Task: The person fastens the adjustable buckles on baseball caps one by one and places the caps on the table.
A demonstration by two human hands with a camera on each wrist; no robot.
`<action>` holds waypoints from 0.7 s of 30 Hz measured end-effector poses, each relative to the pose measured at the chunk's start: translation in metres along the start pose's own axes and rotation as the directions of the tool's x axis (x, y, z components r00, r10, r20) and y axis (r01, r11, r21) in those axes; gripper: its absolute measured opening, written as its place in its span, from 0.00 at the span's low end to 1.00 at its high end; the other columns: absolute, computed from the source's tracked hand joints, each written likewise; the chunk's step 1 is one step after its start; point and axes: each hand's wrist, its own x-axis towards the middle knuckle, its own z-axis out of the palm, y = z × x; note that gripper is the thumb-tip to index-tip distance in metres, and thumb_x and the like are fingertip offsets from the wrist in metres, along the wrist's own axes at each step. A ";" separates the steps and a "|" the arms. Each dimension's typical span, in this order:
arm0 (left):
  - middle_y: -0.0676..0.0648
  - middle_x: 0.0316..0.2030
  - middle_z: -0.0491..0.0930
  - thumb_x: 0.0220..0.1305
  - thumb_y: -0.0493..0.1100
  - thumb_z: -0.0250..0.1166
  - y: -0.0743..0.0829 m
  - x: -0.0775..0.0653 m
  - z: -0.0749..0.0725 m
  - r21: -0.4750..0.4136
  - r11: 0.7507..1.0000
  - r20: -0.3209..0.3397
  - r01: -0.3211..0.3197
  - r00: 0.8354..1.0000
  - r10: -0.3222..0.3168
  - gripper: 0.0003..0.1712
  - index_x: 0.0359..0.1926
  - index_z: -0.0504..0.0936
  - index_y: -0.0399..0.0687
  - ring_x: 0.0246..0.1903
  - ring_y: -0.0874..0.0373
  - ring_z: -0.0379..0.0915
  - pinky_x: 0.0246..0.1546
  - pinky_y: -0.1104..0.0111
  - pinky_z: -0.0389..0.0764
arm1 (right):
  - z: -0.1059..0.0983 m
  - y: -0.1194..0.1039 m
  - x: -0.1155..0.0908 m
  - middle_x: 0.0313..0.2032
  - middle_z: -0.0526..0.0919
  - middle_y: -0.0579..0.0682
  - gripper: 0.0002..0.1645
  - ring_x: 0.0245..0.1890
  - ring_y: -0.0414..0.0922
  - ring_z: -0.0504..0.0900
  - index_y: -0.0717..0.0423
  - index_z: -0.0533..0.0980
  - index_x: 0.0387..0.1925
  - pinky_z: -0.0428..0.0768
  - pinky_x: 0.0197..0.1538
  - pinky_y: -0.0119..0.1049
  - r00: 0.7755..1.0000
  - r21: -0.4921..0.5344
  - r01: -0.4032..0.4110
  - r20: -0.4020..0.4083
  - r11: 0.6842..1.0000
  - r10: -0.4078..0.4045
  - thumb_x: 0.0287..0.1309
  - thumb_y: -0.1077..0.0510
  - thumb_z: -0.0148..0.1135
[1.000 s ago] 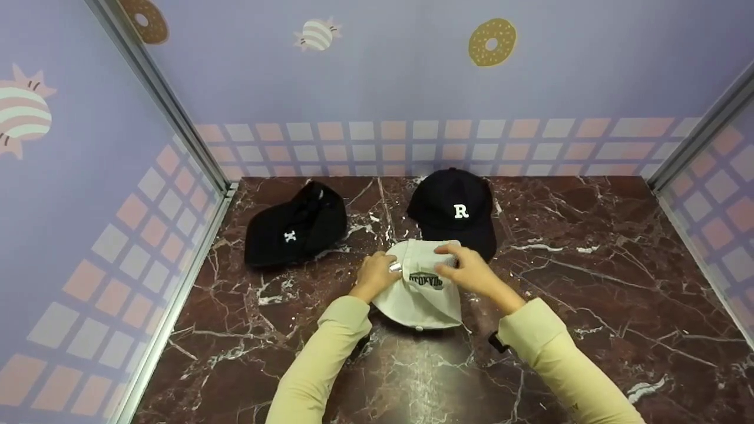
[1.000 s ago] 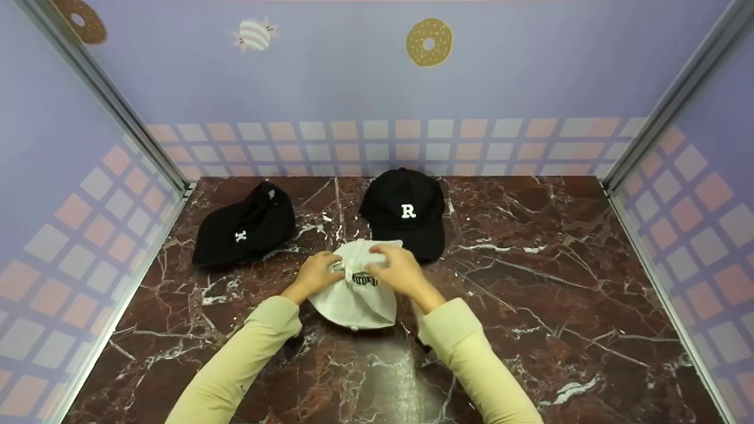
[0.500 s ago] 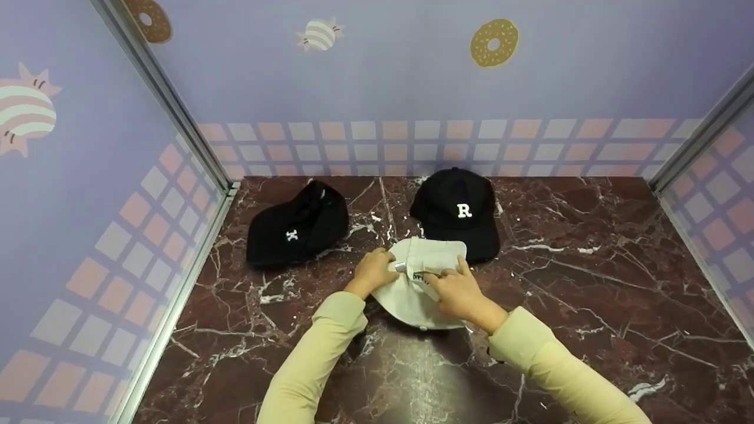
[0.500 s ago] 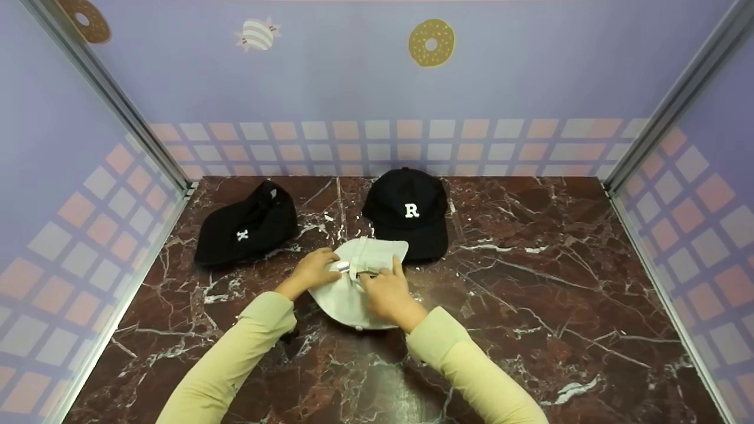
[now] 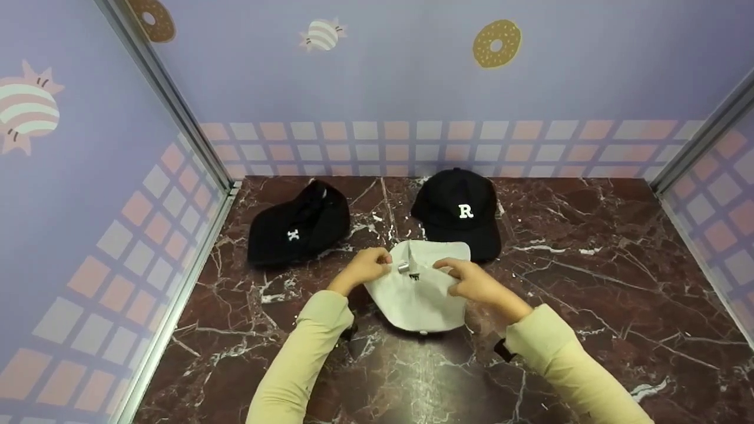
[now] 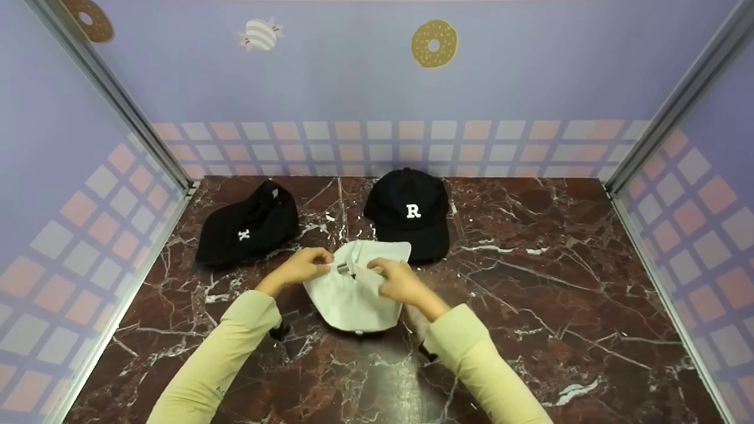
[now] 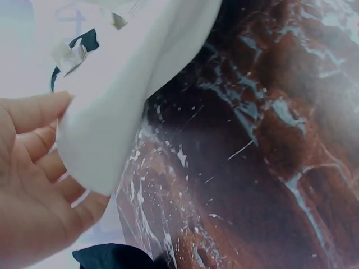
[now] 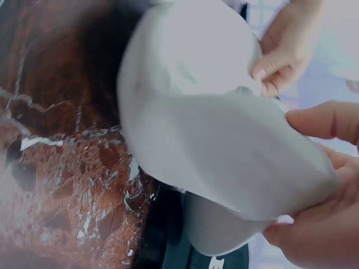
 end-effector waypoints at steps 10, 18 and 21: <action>0.45 0.24 0.70 0.50 0.24 0.50 0.083 -0.044 -0.057 -0.429 0.901 0.121 0.068 0.992 -0.017 0.10 0.36 0.70 0.24 0.25 0.62 0.64 0.26 0.75 0.65 | -0.024 0.015 -0.006 0.31 0.80 0.50 0.37 0.26 0.38 0.78 0.75 0.56 0.56 0.76 0.26 0.29 0.990 0.517 -0.131 0.120 0.846 0.080 0.34 0.77 0.45; 0.52 0.28 0.71 0.44 0.26 0.46 0.065 -0.034 -0.051 -0.521 0.840 0.103 0.155 0.988 -0.118 0.19 0.40 0.73 0.30 0.28 0.62 0.65 0.29 0.74 0.66 | -0.035 0.030 -0.010 0.30 0.81 0.45 0.30 0.27 0.37 0.79 0.64 0.69 0.46 0.76 0.26 0.28 0.994 0.633 0.009 0.076 0.774 -0.073 0.31 0.74 0.46; 0.53 0.28 0.72 0.42 0.27 0.45 0.064 -0.034 -0.051 -0.546 0.823 0.086 0.159 0.987 -0.134 0.20 0.39 0.74 0.30 0.26 0.63 0.64 0.27 0.73 0.64 | -0.037 0.035 -0.011 0.28 0.80 0.44 0.27 0.25 0.37 0.78 0.61 0.70 0.41 0.76 0.26 0.27 0.996 0.635 -0.030 0.081 0.772 -0.027 0.31 0.75 0.46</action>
